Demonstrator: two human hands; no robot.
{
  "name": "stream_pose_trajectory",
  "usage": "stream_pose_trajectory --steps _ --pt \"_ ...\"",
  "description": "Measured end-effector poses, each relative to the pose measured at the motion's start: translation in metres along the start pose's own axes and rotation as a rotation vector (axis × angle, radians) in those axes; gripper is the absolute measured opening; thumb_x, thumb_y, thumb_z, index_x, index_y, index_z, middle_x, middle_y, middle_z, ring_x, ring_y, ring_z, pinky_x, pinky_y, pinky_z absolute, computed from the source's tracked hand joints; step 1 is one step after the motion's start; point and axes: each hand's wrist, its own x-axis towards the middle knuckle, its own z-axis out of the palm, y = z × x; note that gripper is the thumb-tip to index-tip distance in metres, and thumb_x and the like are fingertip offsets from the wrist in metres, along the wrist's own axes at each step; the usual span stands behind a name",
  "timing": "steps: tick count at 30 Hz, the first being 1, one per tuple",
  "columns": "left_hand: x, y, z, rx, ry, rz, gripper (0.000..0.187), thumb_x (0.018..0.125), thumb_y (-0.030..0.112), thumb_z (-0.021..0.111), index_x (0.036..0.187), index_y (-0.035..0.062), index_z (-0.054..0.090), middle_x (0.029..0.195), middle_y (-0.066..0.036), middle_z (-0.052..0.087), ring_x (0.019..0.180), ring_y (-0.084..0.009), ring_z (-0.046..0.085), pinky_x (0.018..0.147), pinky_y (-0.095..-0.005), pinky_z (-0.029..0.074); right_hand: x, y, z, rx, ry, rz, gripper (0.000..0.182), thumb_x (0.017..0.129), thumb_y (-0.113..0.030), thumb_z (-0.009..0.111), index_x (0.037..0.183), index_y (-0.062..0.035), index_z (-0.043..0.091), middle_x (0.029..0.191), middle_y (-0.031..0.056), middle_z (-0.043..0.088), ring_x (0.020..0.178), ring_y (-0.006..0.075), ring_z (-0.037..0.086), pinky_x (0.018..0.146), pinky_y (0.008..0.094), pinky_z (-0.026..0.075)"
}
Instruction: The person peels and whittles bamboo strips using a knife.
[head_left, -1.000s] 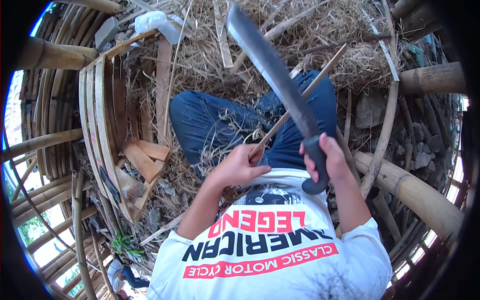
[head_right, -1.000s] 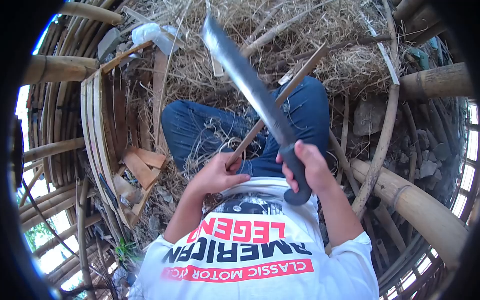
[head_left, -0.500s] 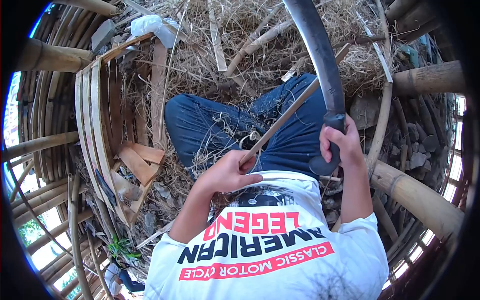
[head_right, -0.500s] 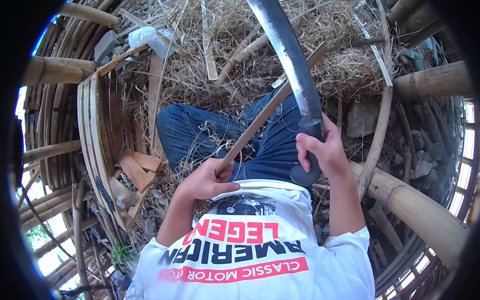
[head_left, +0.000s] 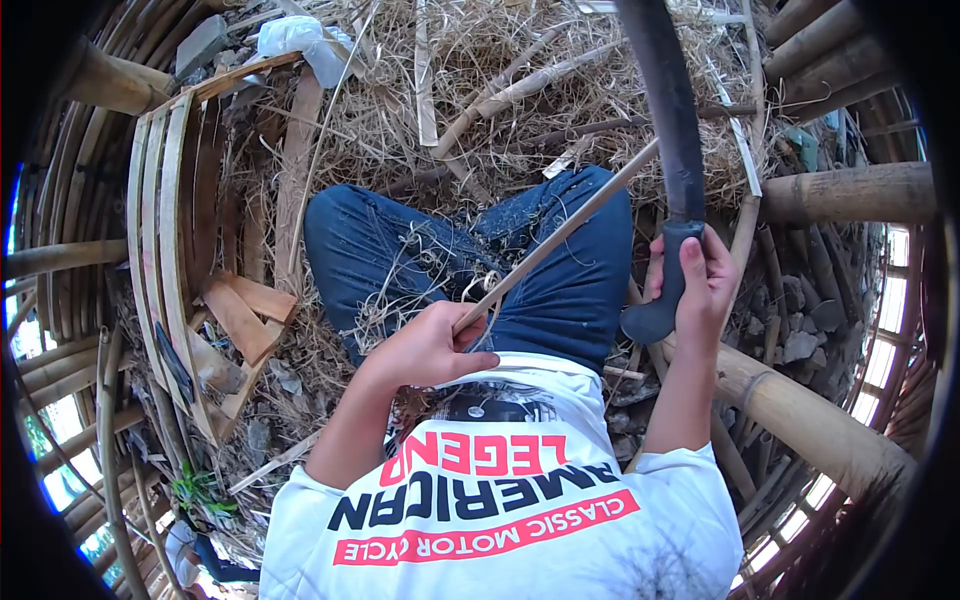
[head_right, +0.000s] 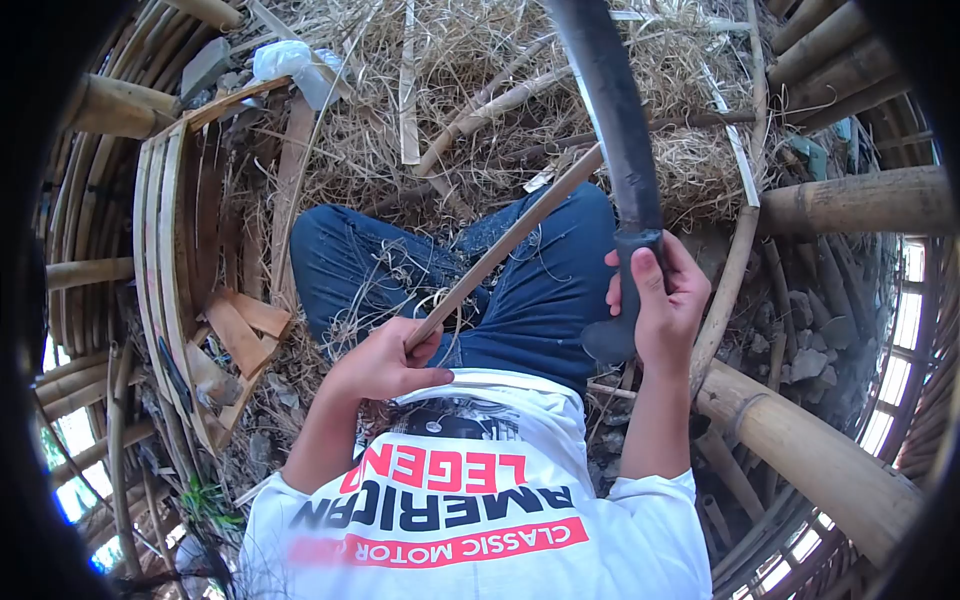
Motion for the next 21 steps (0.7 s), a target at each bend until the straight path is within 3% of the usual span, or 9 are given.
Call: stream_pose_trajectory --steps 5,19,21 --pt "-0.003 -0.012 -0.002 -0.034 -0.054 0.006 0.045 0.071 0.017 0.081 0.065 0.0087 0.036 0.059 0.005 0.03 0.056 -0.0089 0.029 0.049 -0.0279 0.026 -0.005 0.003 0.004 -0.008 0.015 0.01 0.04 0.096 -0.036 0.058 0.099 0.004 0.057 0.08 0.0098 0.061 0.052 0.0097 0.053 0.045 0.0225 0.042" --pt "-0.008 -0.023 0.001 -0.029 -0.03 -0.005 0.046 0.071 0.013 0.079 0.064 0.0078 0.033 0.059 0.003 0.03 0.055 -0.0103 0.03 0.05 -0.0298 0.027 -0.02 -0.005 -0.006 -0.172 -0.056 0.095 0.035 0.097 -0.033 0.057 0.098 0.0024 0.056 0.076 0.0065 0.059 0.053 0.0086 0.053 0.045 0.0219 0.042" --pt "-0.008 -0.02 0.002 0.002 -0.049 0.011 0.045 0.071 0.013 0.079 0.065 0.0075 0.034 0.06 0.003 0.029 0.055 -0.0105 0.029 0.05 -0.0295 0.027 -0.019 -0.005 0.003 -0.087 0.04 0.087 0.035 0.097 -0.033 0.057 0.098 0.0022 0.056 0.075 0.0071 0.059 0.053 0.0089 0.052 0.045 0.022 0.042"
